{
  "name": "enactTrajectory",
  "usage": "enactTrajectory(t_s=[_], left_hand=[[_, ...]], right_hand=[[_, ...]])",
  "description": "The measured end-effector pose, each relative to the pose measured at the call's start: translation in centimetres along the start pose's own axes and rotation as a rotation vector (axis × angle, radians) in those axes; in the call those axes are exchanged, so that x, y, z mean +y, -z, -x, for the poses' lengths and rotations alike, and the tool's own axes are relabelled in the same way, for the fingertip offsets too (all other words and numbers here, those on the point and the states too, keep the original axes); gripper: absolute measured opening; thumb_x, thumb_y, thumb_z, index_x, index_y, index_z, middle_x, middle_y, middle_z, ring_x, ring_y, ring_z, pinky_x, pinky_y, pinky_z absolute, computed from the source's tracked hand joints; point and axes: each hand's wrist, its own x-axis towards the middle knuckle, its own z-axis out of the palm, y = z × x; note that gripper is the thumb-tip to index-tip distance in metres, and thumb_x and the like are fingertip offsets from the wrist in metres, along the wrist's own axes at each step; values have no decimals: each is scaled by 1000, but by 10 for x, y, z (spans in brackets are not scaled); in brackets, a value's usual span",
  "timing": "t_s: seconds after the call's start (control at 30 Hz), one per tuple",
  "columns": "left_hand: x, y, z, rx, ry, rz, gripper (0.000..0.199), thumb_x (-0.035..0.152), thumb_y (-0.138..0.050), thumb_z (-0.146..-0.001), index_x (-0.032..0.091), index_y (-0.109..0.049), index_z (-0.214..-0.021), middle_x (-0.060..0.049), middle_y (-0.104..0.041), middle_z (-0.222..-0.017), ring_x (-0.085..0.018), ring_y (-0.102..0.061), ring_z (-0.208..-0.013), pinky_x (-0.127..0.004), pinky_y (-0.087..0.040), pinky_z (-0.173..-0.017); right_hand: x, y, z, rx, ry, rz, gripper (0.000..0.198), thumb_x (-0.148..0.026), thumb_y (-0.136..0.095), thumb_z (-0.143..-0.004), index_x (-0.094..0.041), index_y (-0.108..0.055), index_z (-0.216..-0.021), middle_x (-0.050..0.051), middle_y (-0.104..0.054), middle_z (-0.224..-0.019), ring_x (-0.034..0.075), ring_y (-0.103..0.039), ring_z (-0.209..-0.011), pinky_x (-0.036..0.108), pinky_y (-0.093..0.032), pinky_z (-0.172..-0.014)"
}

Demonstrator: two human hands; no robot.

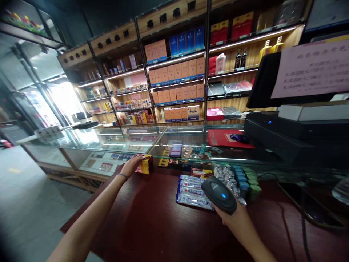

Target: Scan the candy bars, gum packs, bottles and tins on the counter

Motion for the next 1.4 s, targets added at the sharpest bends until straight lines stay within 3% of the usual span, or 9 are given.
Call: enactTrajectory(t_s=[0.13,0.3,0.4,0.57,0.77,0.87,1.17,1.33,1.4], left_hand=[[6,4,3,28,35,30,31,16,-57,-88,27,-69,-114,-7,-72,-116,-24,-65,-114,-41,-49,-105],[31,-8,7,159,11,70,38,24,-58,-89,23,-61,-127,-13,-61,-136,-29,-54,-130,-48,-40,-114],[67,-29,8,238,11,178,37,26,-56,-91,23,-61,-128,-12,-60,-136,-29,-52,-132,-48,-37,-117],[146,-73,-4,231,-37,505,30,26,-64,-88,28,-70,-117,-10,-69,-121,-29,-61,-120,-47,-42,-114],[219,-124,-31,93,36,979,33,12,-82,-67,27,-76,-95,-9,-71,-109,-29,-64,-115,-49,-38,-117],[241,-147,-43,15,47,1055,33,8,-82,-63,27,-76,-89,-10,-72,-105,-28,-66,-110,-46,-41,-115],[266,-188,-73,69,-286,641,10,25,-79,-74,28,-75,-84,-9,-72,-90,-23,-71,-84,-33,-57,-92],[274,-178,-77,-488,-211,58,38,21,-69,-83,20,-70,-121,-14,-67,-128,-27,-65,-116,-38,-50,-104],[278,-172,-79,-551,-212,-26,40,21,-69,-84,20,-69,-123,-14,-68,-125,-28,-64,-117,-37,-50,-102]], right_hand=[[-4,0,1,-27,6,-19,35,-47,-72,-70,-28,-46,-56,-4,-51,-41,15,-46,-38,28,-43,-41],[-8,6,0,-3,33,-56,27,-47,-72,-72,-27,-54,-69,-6,-52,-42,16,-48,-40,29,-44,-44],[-8,13,-4,-15,46,-49,27,-48,-70,-76,-26,-56,-69,-5,-53,-44,16,-49,-41,29,-45,-45],[-6,26,-12,2,37,-46,34,-55,-70,-79,-25,-57,-70,-3,-54,-46,16,-51,-42,30,-45,-46],[-1,35,-19,15,13,-120,40,-61,-71,-78,-24,-57,-72,-4,-55,-48,15,-50,-41,30,-44,-47],[1,39,-22,40,20,-146,41,-62,-71,-78,-23,-57,-72,-3,-56,-50,15,-51,-41,29,-43,-46],[2,44,-24,90,19,-165,48,-67,-73,-74,-22,-58,-67,-1,-57,-47,15,-52,-40,29,-46,-44],[5,39,-23,127,23,-241,49,-66,-75,-73,-21,-58,-69,-2,-56,-48,12,-49,-39,26,-42,-42],[6,38,-23,122,31,-245,48,-65,-75,-74,-21,-58,-68,-3,-55,-47,12,-49,-39,25,-41,-42]])
